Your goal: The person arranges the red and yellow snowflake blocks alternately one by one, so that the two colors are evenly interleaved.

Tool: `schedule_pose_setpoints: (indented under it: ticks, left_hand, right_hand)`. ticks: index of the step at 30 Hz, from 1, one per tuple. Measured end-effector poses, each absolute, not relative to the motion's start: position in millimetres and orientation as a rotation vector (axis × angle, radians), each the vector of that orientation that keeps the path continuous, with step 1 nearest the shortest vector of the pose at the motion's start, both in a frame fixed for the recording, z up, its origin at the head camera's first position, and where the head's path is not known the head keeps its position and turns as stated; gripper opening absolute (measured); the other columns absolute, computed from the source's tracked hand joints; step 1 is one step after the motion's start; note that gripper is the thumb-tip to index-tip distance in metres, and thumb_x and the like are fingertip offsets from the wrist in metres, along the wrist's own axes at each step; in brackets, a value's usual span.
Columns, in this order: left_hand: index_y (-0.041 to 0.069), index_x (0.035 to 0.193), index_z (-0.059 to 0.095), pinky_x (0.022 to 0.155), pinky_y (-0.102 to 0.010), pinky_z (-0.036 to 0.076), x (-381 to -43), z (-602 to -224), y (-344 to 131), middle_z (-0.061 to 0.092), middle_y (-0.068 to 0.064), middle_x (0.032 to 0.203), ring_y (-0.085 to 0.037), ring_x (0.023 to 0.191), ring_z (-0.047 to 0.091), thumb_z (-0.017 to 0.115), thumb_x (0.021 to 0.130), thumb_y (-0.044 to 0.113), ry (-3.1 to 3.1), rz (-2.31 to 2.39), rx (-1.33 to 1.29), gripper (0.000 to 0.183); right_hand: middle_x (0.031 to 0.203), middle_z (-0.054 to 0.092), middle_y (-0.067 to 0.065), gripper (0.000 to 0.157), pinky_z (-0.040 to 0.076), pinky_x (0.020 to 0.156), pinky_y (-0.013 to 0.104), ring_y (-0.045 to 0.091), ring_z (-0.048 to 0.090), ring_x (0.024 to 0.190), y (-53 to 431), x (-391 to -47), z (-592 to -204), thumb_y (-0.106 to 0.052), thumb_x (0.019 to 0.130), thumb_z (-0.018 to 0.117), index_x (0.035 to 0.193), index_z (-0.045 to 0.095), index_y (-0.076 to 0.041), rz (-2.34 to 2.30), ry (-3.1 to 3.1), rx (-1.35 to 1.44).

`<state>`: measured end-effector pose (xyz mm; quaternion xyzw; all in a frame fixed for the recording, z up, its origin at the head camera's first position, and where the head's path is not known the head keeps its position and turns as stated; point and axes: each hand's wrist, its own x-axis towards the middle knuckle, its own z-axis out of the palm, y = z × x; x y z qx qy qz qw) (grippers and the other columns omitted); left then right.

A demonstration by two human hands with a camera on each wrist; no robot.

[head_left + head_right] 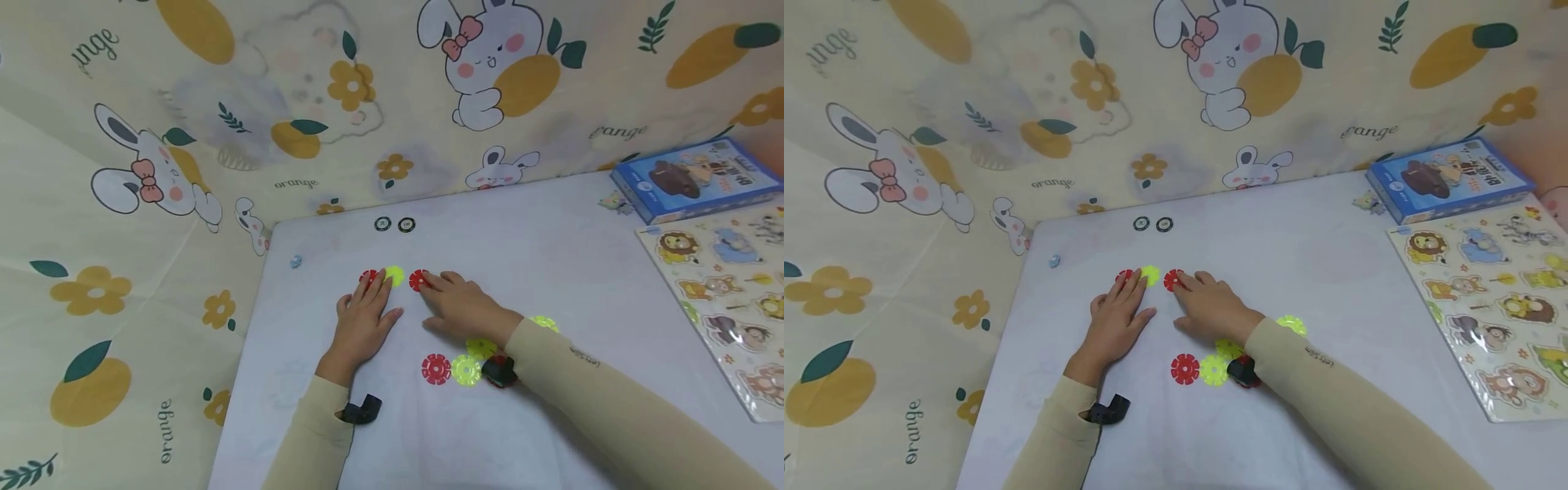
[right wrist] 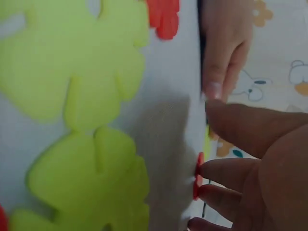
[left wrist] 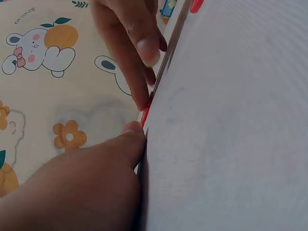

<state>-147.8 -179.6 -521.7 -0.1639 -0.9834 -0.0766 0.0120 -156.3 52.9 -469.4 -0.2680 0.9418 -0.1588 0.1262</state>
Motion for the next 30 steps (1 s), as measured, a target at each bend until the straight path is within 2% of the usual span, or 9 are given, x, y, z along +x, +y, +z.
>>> schedule_pose_setpoints:
  ticks: [5, 20, 26, 30]
  left_hand:
    - [0.029, 0.154, 0.018, 0.104, -0.059, 0.016, -146, -522, -181, 0.007, 0.01, 0.159, -0.021, 0.144, 0.003, 0.033, 0.092, 0.066, -3.079, -0.25, -0.52, 0.073]
    - [0.026, 0.153, 0.023, 0.106, -0.058, 0.012, -146, -518, -186, 0.01, 0.01, 0.158, -0.021, 0.144, 0.005, 0.034, 0.092, 0.067, -3.072, -0.277, -0.548, 0.074]
    - [0.026, 0.153, 0.024, 0.105, -0.058, 0.013, -146, -518, -185, 0.012, 0.009, 0.158, -0.021, 0.144, 0.006, 0.035, 0.092, 0.067, -3.058, -0.289, -0.549, 0.074]
    - [0.026, 0.153, 0.025, 0.106, -0.058, 0.013, -146, -518, -185, 0.013, 0.009, 0.158, -0.021, 0.144, 0.005, 0.035, 0.092, 0.066, -3.06, -0.304, -0.539, 0.074]
  right_hand:
    - [0.157, 0.021, 0.007, 0.083, 0.026, 0.101, 0.063, 0.035, 0.014, 0.141, 49, -160, -473, -0.053, 0.085, 0.066, 0.15, 0.034, -0.012, -0.365, 2.752, -0.808]
    - [0.158, 0.016, 0.002, 0.093, 0.021, 0.103, 0.062, 0.027, 0.009, 0.144, 51, -174, -473, -0.058, 0.078, 0.07, 0.151, 0.03, -0.018, -0.379, 2.651, -0.838]
    - [0.158, 0.018, 0.0, 0.087, 0.019, 0.105, 0.062, 0.023, 0.014, 0.143, 64, -173, -466, -0.059, 0.08, 0.066, 0.151, 0.032, -0.022, -0.639, 2.608, -0.808]
    - [0.152, 0.031, -0.004, 0.072, 0.029, 0.103, 0.056, 0.022, 0.03, 0.136, 90, -168, -457, -0.058, 0.085, 0.062, 0.146, 0.04, -0.026, -1.064, 2.531, -0.692]
